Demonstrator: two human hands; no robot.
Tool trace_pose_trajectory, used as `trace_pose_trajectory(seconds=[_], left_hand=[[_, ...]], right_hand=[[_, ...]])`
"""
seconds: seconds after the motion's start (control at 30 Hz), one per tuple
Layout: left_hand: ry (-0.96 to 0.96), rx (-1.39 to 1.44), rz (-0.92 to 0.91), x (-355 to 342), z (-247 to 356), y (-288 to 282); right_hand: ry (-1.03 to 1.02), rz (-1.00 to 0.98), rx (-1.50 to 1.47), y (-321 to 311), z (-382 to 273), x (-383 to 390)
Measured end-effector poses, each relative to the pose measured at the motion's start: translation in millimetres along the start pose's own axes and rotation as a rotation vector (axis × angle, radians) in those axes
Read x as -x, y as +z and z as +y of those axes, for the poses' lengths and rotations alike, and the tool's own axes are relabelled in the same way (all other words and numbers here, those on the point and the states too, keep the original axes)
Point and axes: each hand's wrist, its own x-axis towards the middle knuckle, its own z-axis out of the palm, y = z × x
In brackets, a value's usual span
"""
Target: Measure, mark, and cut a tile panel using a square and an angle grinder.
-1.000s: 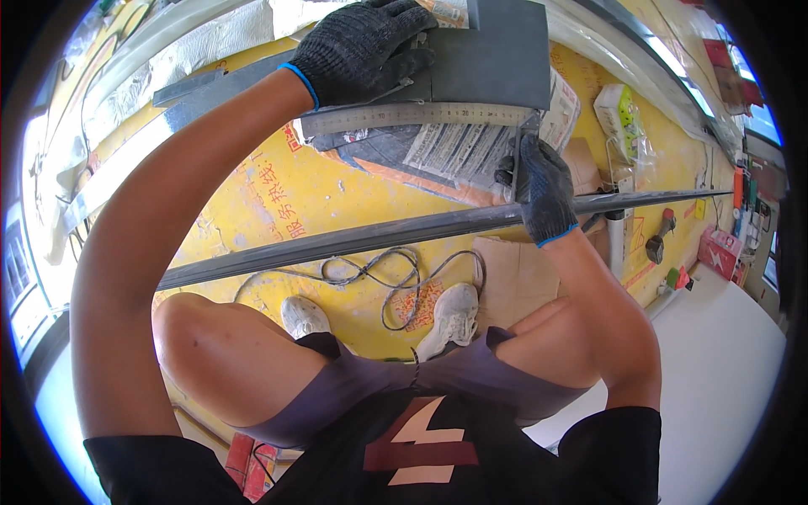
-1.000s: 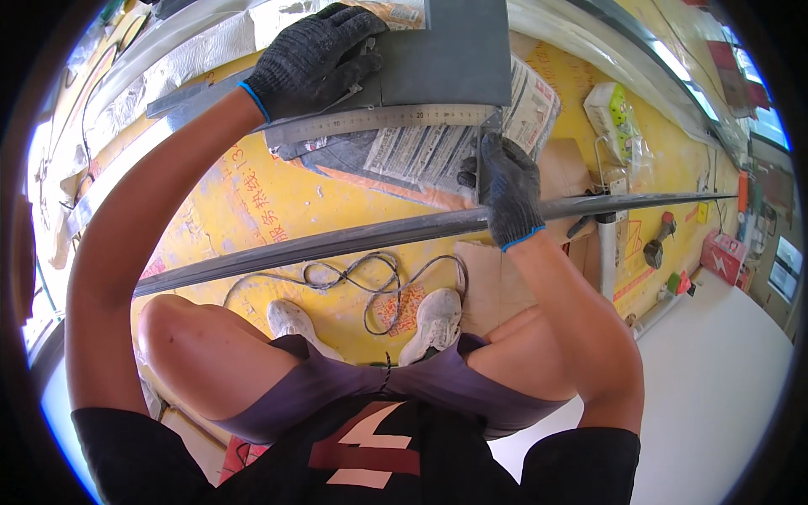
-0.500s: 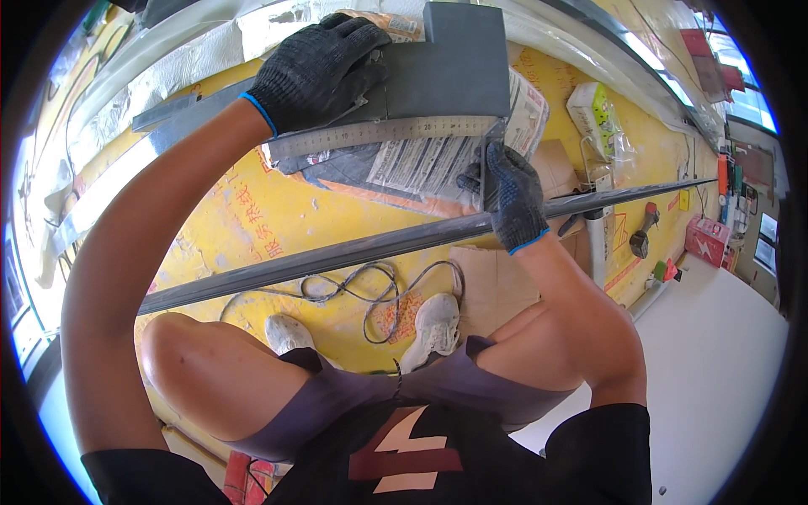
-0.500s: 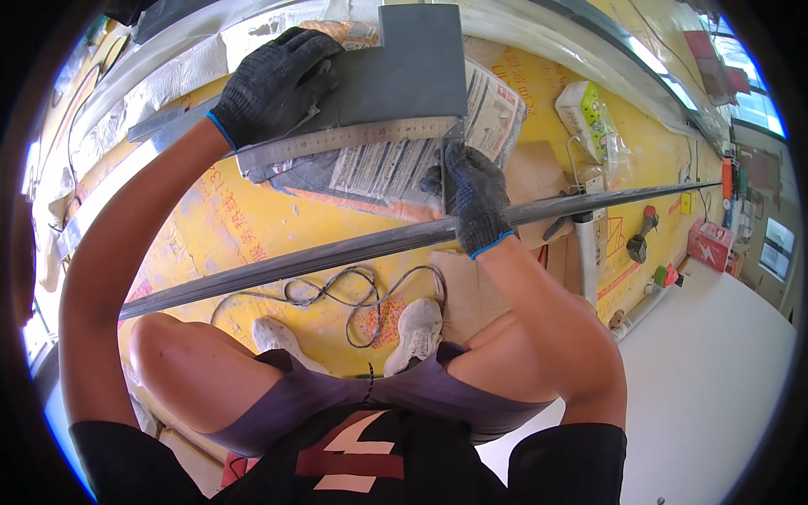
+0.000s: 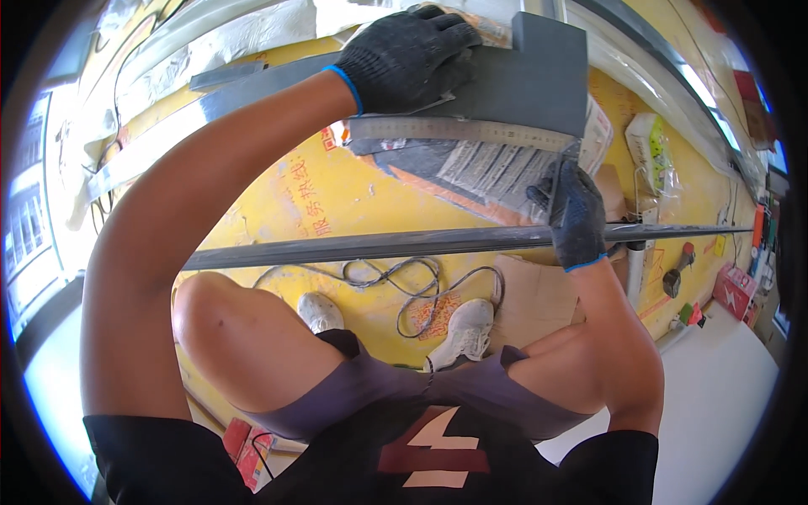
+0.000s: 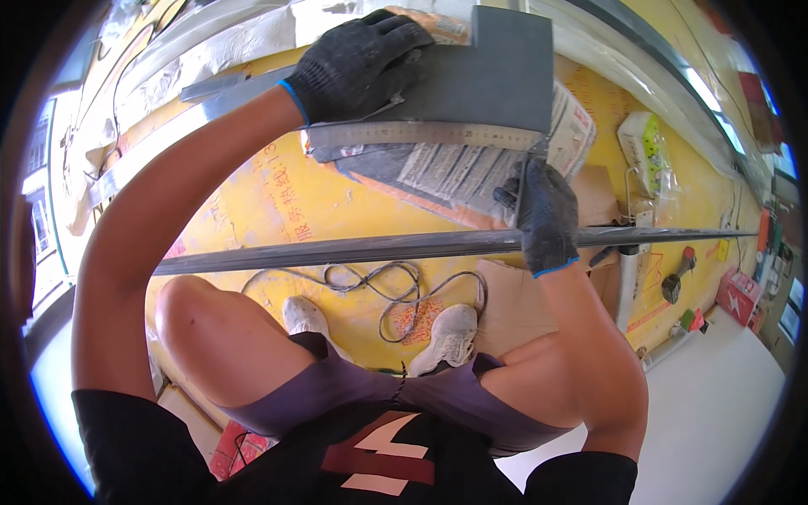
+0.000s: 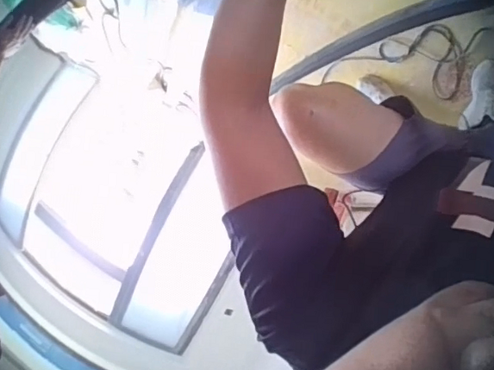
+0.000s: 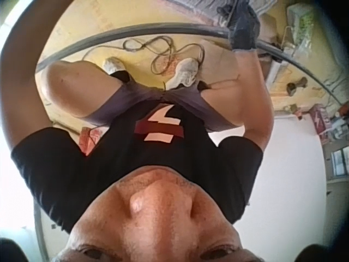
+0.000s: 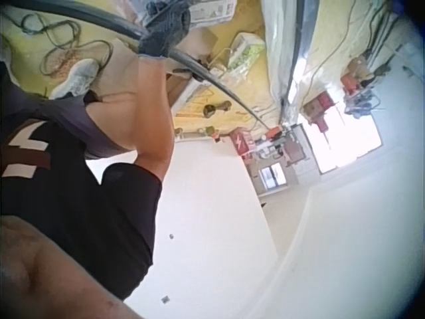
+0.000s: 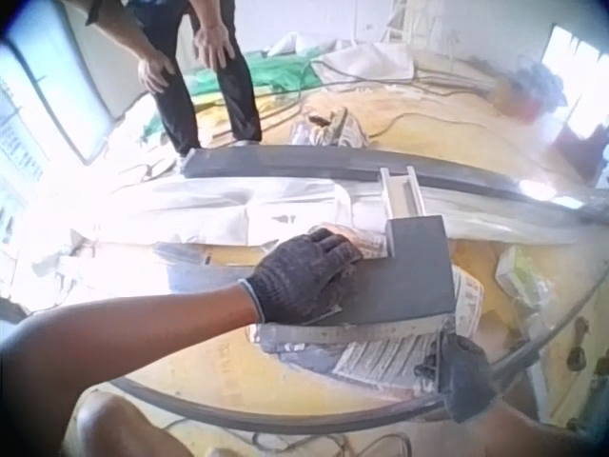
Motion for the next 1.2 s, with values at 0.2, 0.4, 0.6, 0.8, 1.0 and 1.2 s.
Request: trace_pose_trajectory(seconds=[0.2,0.4,0.6,0.8,1.0,1.2], left_hand=[[0.004,0.034,0.036,2,0,-2],[-0.014,0.006,0.032,6,-3,11],[0.009,-0.010,0.013,7,-7,11],[-0.010,0.043,-0.025,3,-6,9],[-0.033,0.061,-0.017,1,-1,5],[-0.037,0.107,-0.011,-2,0,1]], right_hand=[[0.003,-0.031,0.012,-5,4,-3],[0.023,-0.061,-0.034,-8,3,-4],[0.033,-0.044,-0.057,-3,1,-2],[0.052,0.021,-0.103,1,-2,1],[0.056,0.046,-0.104,0,-1,-1],[0.060,0.026,-0.115,-5,2,-5]])
